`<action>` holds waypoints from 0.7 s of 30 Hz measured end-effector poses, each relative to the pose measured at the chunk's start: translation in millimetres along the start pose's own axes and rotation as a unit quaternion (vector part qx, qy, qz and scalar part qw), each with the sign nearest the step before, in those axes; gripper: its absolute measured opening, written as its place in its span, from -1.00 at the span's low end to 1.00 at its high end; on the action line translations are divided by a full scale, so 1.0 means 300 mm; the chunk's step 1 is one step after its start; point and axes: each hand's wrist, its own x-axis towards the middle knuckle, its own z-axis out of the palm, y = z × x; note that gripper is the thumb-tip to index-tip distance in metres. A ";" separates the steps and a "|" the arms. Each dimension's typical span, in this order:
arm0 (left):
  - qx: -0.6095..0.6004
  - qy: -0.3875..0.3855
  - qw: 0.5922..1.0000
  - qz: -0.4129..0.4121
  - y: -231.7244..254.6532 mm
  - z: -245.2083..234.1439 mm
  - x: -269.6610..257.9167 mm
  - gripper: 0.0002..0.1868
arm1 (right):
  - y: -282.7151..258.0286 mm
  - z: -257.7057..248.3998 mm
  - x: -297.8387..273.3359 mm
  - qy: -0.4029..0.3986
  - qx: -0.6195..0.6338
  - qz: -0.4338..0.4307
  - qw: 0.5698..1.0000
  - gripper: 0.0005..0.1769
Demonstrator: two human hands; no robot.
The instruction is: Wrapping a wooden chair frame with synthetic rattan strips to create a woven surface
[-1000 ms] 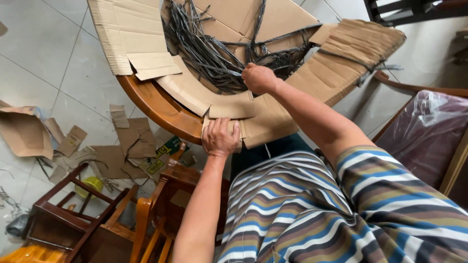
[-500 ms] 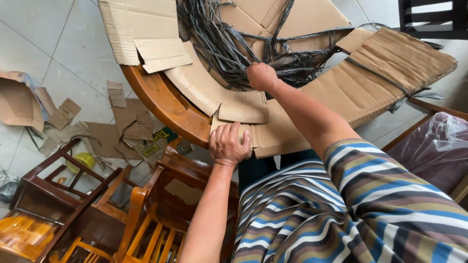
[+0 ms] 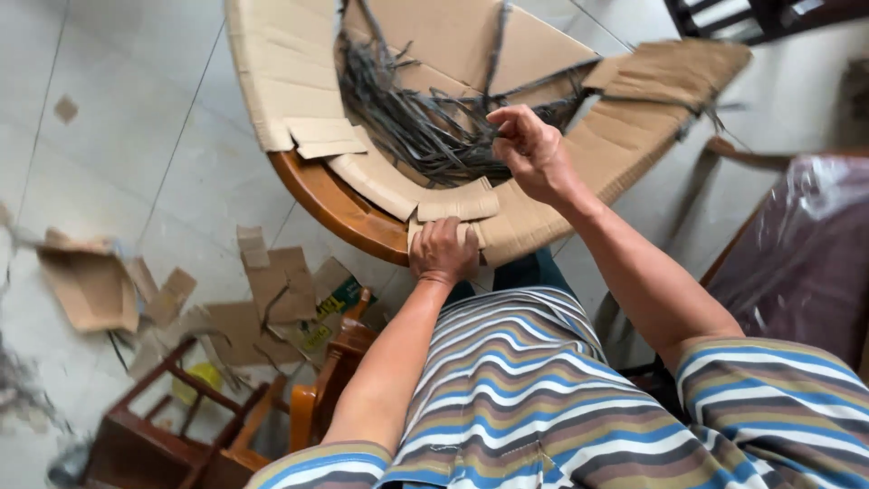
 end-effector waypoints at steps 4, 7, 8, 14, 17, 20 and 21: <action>-0.010 -0.020 0.998 0.050 -0.042 0.028 -0.006 -0.69 | -0.107 0.003 -0.220 0.070 -0.015 -0.006 0.997 -0.60; -0.041 -0.143 0.989 -0.005 -0.072 -0.001 0.032 -0.60 | -0.149 0.061 -0.377 0.127 -0.052 0.022 0.990 -0.57; -0.103 -0.234 0.966 -0.038 -0.055 -0.076 0.053 -0.52 | -0.135 0.079 -0.440 0.133 -0.058 0.035 0.989 -0.56; -0.466 -0.344 0.795 -0.180 0.053 -0.157 0.089 -0.50 | -0.167 0.207 -0.643 0.146 -0.025 0.094 0.984 -0.58; -0.589 -0.340 0.686 -0.258 0.084 -0.135 0.105 -0.35 | -0.168 0.212 -0.674 0.136 -0.037 0.103 0.985 -0.59; -0.605 -0.366 0.649 -0.278 0.075 -0.094 0.133 -0.44 | -0.152 0.184 -0.682 0.124 -0.071 0.110 0.984 -0.62; -0.604 -0.371 0.651 -0.271 0.068 -0.071 0.133 -0.58 | -0.142 0.170 -0.692 0.112 -0.093 0.116 0.982 -0.63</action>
